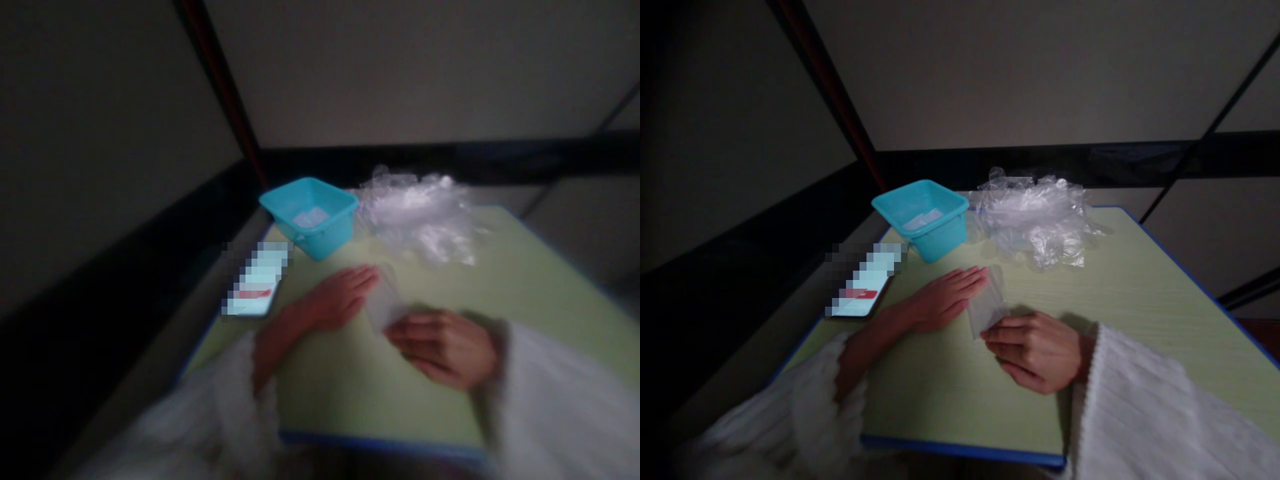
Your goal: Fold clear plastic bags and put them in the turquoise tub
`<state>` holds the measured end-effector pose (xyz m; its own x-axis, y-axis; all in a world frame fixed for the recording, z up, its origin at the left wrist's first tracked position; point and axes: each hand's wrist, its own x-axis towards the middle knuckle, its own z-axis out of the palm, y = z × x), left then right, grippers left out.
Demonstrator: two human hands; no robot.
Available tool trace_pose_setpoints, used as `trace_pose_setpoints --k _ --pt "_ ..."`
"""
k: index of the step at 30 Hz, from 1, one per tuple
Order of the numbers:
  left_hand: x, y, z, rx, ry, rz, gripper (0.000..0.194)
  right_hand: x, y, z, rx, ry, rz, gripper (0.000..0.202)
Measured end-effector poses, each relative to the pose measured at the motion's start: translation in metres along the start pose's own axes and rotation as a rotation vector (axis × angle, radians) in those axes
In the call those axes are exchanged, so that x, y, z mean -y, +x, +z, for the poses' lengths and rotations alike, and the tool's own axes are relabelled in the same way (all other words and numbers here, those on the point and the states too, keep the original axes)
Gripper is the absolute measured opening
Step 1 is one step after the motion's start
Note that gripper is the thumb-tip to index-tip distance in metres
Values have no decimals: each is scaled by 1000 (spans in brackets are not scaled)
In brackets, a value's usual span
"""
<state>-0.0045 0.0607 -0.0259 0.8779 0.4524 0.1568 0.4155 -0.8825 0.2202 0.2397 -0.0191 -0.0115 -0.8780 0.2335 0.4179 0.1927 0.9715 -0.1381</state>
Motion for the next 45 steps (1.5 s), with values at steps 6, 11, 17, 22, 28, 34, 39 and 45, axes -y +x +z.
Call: trace_pose_setpoints --k 6,11,17,22,28,34,39,45 --pt "17 -9 7 -46 13 -115 48 0 1 1 5 7 9 31" --pt "11 -12 7 -145 15 -134 48 -3 0 -7 -53 58 5 34" --pt "-24 -2 -3 -58 -2 66 53 -16 -10 -21 -356 76 419 28" --pt "-50 1 -4 84 -86 244 58 -24 -12 -18 -484 286 728 31" --pt "-53 1 1 88 -99 277 60 -21 4 -12 -435 684 760 29" --pt "-50 3 6 77 -107 310 60 -34 11 -6 -342 882 833 33" --pt "-49 3 9 109 -118 289 61 -64 17 6 -426 989 874 34" --pt "-51 4 7 112 -135 267 62 -86 29 8 -543 825 961 23"
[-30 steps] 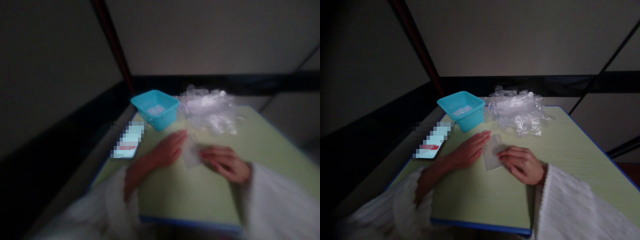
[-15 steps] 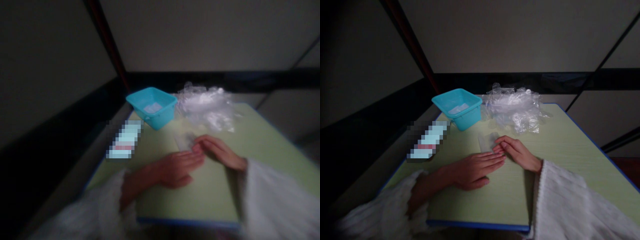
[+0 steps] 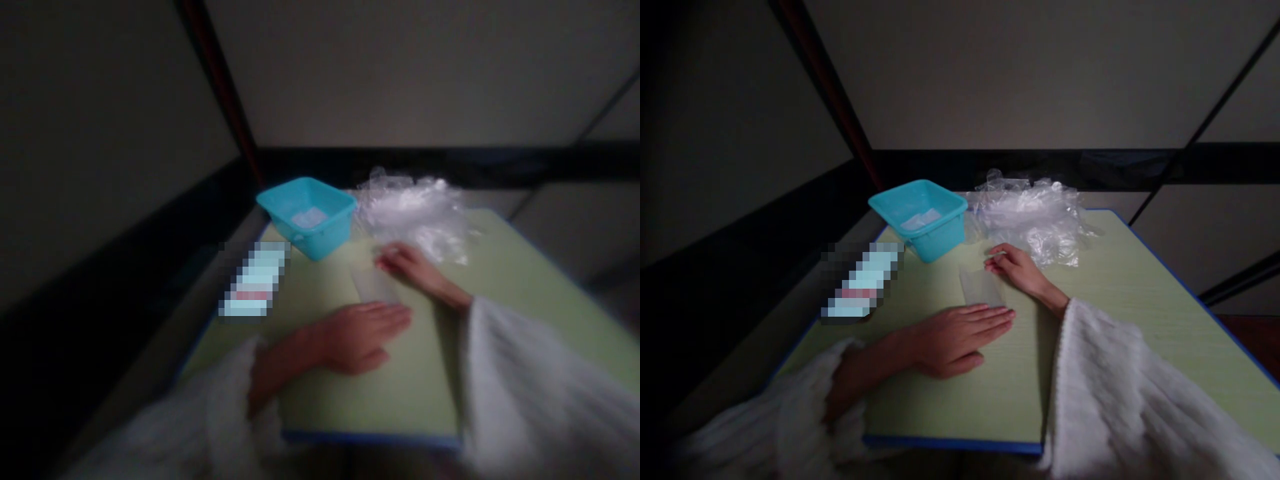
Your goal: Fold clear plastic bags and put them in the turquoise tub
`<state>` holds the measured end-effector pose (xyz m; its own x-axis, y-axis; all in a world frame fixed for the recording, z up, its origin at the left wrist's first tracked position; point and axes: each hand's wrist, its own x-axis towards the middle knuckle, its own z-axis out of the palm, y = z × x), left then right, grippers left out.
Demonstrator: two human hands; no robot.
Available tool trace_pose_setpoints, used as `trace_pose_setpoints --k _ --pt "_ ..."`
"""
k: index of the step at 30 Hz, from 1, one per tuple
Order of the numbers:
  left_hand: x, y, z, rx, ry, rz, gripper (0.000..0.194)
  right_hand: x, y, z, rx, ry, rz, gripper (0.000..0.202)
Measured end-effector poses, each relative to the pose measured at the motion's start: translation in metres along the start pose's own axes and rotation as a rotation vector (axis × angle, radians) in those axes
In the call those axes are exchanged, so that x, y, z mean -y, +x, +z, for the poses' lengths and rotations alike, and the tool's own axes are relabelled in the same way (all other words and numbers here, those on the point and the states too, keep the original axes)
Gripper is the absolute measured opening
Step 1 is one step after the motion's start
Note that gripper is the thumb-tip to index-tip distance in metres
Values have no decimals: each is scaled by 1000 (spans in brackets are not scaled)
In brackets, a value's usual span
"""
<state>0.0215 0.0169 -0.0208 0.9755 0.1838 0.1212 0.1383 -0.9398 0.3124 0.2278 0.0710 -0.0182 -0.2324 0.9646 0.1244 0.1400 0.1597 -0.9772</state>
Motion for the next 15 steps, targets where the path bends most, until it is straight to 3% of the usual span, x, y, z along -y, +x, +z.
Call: trace_pose_setpoints --k 5,11,13,15 --pt "-2 1 -1 19 3 -16 63 4 0 1 -59 -97 -43 22" --pt "-1 -3 -6 1 9 3 66 14 -13 -5 -153 -178 -246 20" --pt "6 -9 -10 -35 13 -24 63 18 -24 -9 -123 -273 -351 18" --pt "16 -17 -13 -88 28 -73 58 24 -40 -13 3 -421 -497 18"
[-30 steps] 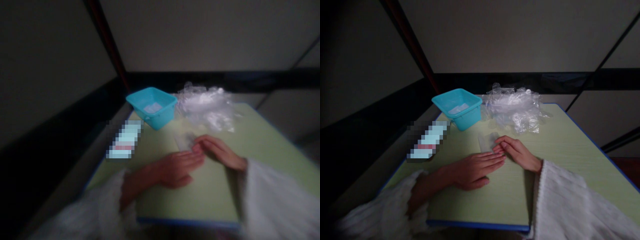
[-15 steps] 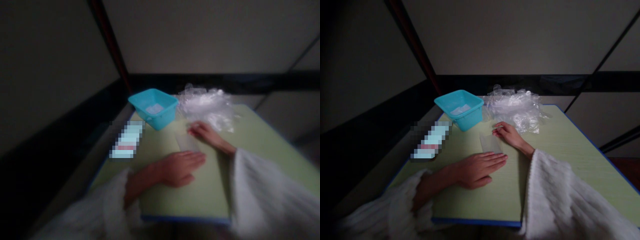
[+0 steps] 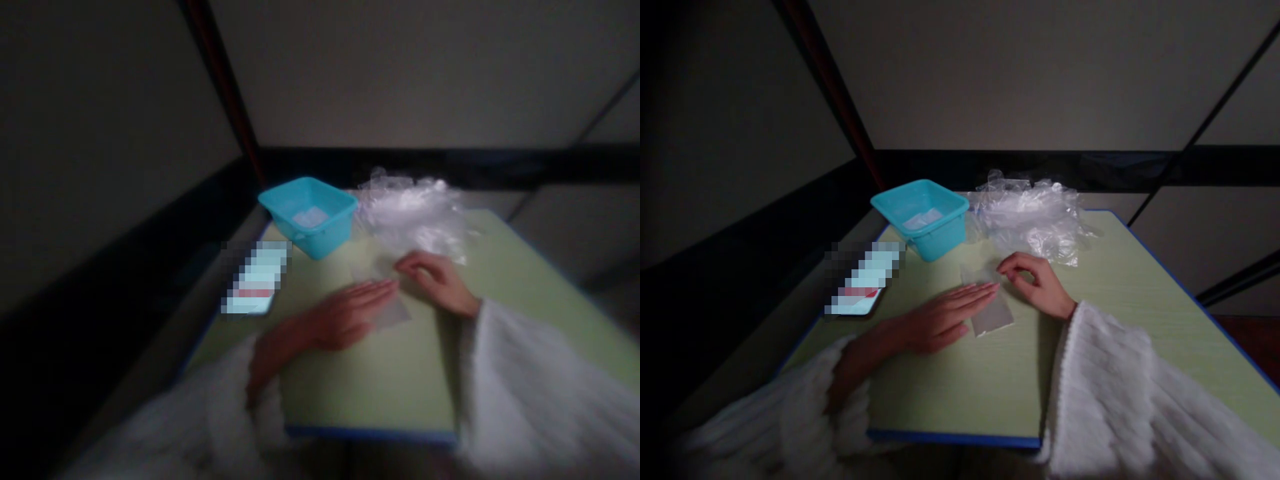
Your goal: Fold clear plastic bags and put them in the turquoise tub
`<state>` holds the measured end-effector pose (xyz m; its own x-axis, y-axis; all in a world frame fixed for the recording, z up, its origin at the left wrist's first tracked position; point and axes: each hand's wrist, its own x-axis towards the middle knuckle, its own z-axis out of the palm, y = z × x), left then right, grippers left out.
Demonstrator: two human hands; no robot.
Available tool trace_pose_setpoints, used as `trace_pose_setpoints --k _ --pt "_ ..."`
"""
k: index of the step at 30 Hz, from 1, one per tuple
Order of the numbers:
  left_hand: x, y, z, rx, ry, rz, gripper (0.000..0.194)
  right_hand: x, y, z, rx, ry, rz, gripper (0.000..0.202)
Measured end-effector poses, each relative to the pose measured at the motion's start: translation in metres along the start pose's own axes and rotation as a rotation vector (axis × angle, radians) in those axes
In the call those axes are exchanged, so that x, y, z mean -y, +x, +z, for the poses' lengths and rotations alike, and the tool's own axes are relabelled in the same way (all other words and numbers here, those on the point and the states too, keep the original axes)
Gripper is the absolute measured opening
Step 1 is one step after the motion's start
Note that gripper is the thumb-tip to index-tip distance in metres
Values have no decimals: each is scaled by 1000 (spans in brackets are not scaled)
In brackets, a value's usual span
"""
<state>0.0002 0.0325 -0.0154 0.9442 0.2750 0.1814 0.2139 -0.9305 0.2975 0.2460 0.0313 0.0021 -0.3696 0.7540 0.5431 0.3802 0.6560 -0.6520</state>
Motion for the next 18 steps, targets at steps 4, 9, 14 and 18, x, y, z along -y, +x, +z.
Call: trace_pose_setpoints --k 4,9,14,18 --pt "22 -14 -4 -46 50 -84 51 17 -22 -6 339 -73 -279 22" --pt "31 -21 -4 -24 114 -172 51 22 -29 -2 486 -84 -292 25" --pt "34 -20 0 31 171 -205 51 21 -27 0 510 -73 -293 24" --pt "32 -19 -2 8 205 -189 55 20 -27 -5 485 -138 -332 20"
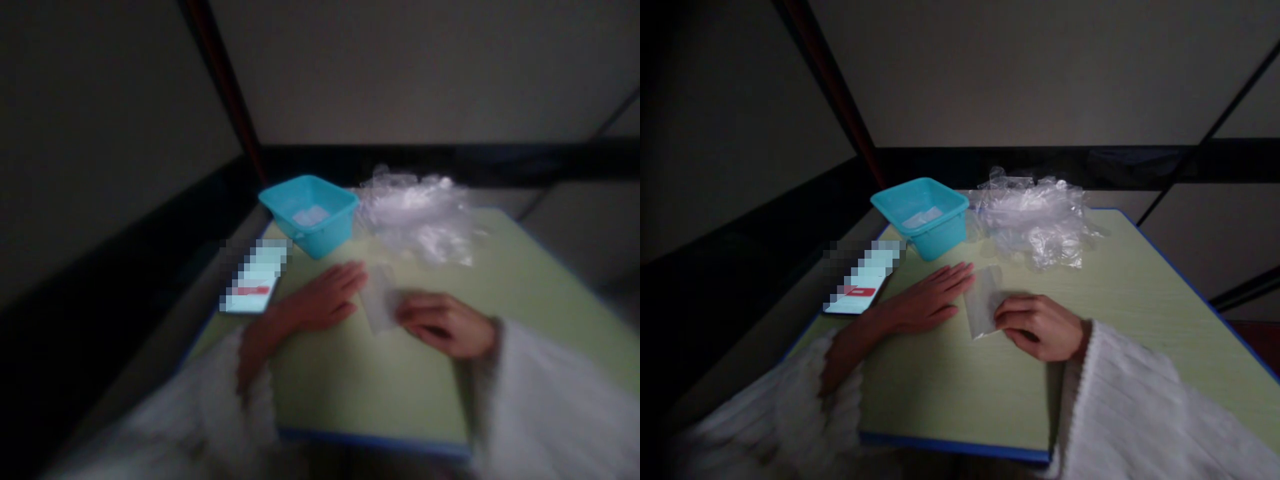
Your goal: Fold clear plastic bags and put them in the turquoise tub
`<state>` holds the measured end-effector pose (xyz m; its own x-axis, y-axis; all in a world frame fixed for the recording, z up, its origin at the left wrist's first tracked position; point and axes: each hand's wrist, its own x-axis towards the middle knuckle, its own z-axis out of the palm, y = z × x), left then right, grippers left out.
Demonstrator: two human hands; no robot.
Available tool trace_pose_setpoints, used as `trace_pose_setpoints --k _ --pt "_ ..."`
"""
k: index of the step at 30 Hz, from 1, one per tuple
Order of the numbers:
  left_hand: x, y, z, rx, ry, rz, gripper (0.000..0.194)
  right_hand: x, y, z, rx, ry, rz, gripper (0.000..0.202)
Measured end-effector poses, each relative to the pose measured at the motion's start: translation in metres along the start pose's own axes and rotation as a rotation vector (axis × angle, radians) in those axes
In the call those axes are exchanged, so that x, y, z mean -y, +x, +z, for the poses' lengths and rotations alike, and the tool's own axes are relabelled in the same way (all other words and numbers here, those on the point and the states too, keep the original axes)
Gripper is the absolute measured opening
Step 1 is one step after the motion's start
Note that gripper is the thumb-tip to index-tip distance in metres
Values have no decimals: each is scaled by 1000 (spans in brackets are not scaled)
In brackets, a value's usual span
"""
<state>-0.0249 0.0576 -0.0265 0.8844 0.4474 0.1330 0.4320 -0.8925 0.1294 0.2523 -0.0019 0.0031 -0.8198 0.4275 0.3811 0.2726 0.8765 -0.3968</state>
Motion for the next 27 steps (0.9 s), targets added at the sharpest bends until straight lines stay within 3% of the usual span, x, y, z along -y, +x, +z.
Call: trace_pose_setpoints --k 7,13,19,27 --pt "-35 1 -15 -206 113 145 27 0 -8 -7 6 -505 -115 31" --pt "-57 7 -10 -167 175 245 21 5 -8 -6 83 -596 -76 32" --pt "-57 10 -10 -90 180 209 18 7 -6 -5 117 -636 -83 29" --pt "-58 10 -10 -87 183 196 16 9 -6 3 87 -645 -116 30"
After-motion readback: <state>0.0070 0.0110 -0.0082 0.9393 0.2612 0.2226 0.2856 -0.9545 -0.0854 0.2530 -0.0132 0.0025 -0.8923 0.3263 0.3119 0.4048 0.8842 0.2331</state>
